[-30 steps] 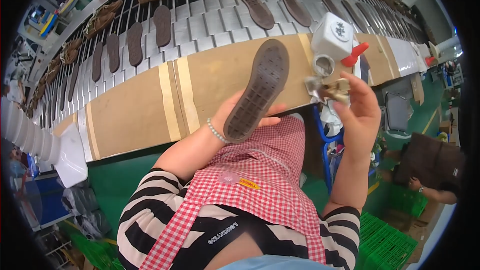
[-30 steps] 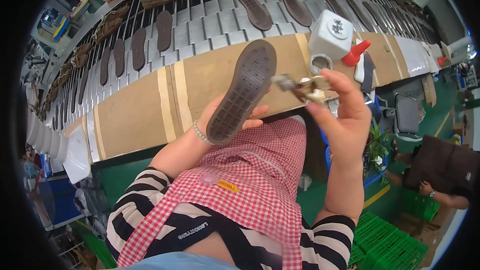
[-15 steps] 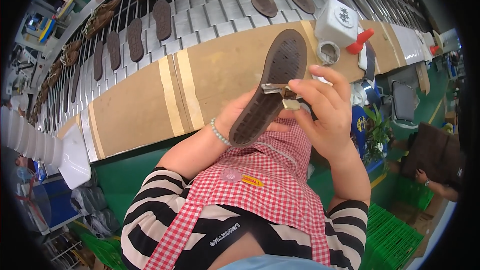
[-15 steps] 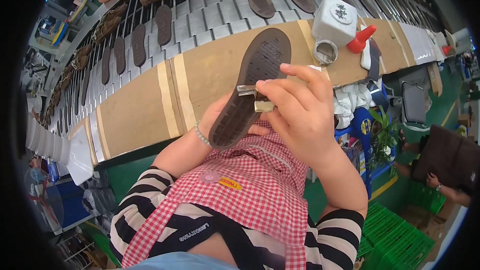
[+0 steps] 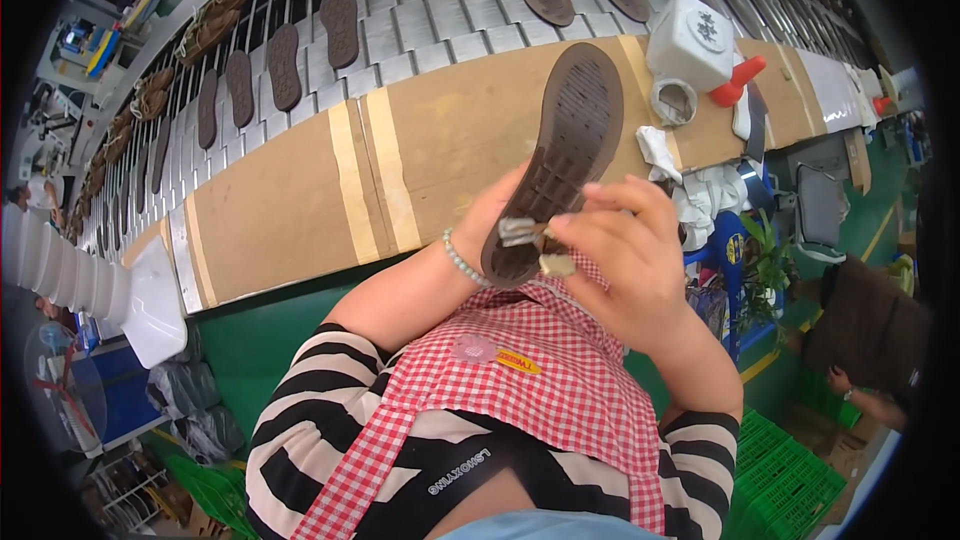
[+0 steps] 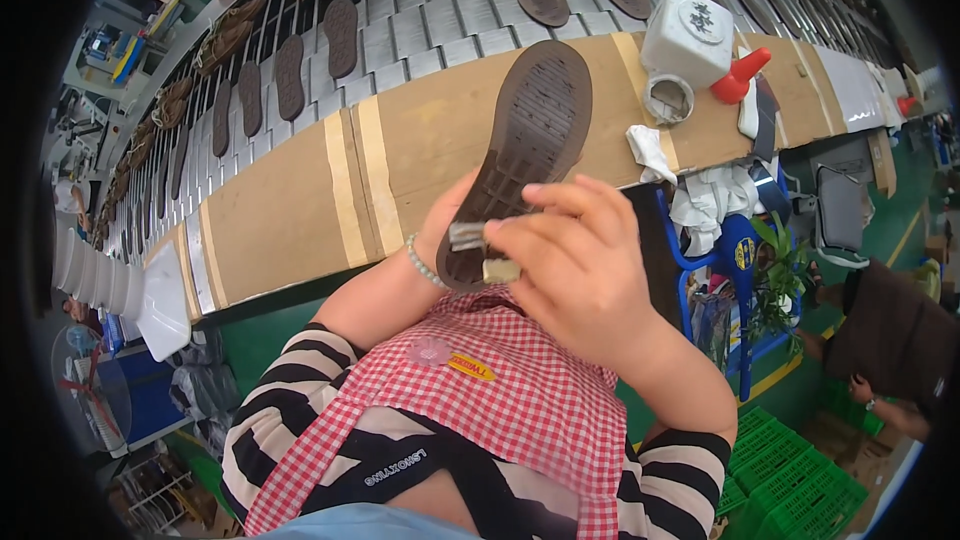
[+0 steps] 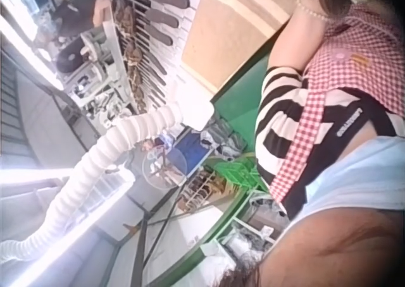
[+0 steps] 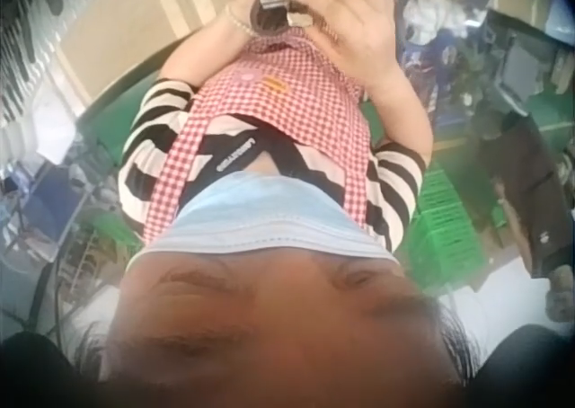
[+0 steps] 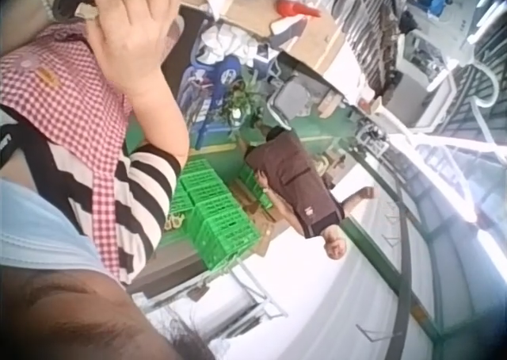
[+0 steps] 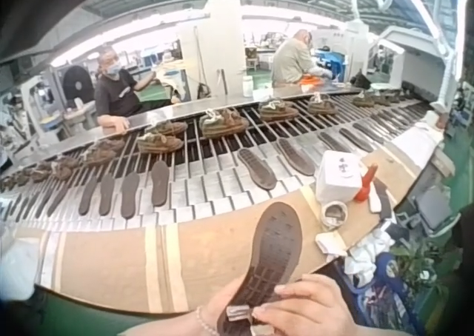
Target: Applying adhesive or glue to the underside of shoe soles using a brush on a manufacturing line.
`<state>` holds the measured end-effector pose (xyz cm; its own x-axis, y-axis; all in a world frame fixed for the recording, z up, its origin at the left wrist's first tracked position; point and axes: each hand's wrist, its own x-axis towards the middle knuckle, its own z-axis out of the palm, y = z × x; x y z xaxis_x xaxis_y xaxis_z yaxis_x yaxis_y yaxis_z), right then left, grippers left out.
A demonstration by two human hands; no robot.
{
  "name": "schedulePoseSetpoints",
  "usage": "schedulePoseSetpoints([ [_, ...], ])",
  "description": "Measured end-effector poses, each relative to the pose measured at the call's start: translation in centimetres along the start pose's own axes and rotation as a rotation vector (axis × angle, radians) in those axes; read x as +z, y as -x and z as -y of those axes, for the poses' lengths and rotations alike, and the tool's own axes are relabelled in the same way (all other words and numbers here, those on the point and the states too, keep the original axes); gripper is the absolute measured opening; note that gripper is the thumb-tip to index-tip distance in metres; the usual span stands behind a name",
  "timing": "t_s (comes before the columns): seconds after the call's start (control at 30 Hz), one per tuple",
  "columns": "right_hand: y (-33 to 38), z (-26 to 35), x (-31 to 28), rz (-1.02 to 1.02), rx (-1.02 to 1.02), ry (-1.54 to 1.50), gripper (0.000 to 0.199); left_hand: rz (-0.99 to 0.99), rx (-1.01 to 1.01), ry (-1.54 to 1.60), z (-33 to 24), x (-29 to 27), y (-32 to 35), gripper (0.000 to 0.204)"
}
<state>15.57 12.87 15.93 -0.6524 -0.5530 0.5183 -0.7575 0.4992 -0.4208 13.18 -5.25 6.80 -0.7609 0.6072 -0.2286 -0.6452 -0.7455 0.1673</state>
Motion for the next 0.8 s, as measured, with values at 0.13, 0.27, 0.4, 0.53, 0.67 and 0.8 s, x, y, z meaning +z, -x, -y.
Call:
schedulePoseSetpoints([
  [0.13,0.3,0.2,0.2,-0.027,-0.017,-0.020,0.046,0.104,-0.009,0.039,-0.1,0.4,0.2,0.045],
  [0.27,0.0,-0.2,0.5,-0.049,-0.011,0.003,0.046,0.058,0.020,0.032,0.0,0.5,-0.1,0.041],
  [0.4,0.2,0.7,0.8,0.024,-0.075,-0.070,0.044,0.237,0.016,0.171,-0.2,-1.8,-0.7,0.042],
  [0.53,-0.1,0.8,0.2,0.097,-0.114,-0.058,0.033,0.292,-0.036,0.220,-0.3,-1.3,-0.6,0.043],
  [0.67,-0.3,0.6,-0.9,0.187,-0.197,-0.013,0.035,0.295,-0.152,0.200,-0.6,-0.6,-0.1,0.044],
  [0.8,-1.3,0.9,-2.7,0.245,-0.216,0.030,0.032,0.210,-0.206,0.201,-0.6,0.4,0.1,0.043],
])
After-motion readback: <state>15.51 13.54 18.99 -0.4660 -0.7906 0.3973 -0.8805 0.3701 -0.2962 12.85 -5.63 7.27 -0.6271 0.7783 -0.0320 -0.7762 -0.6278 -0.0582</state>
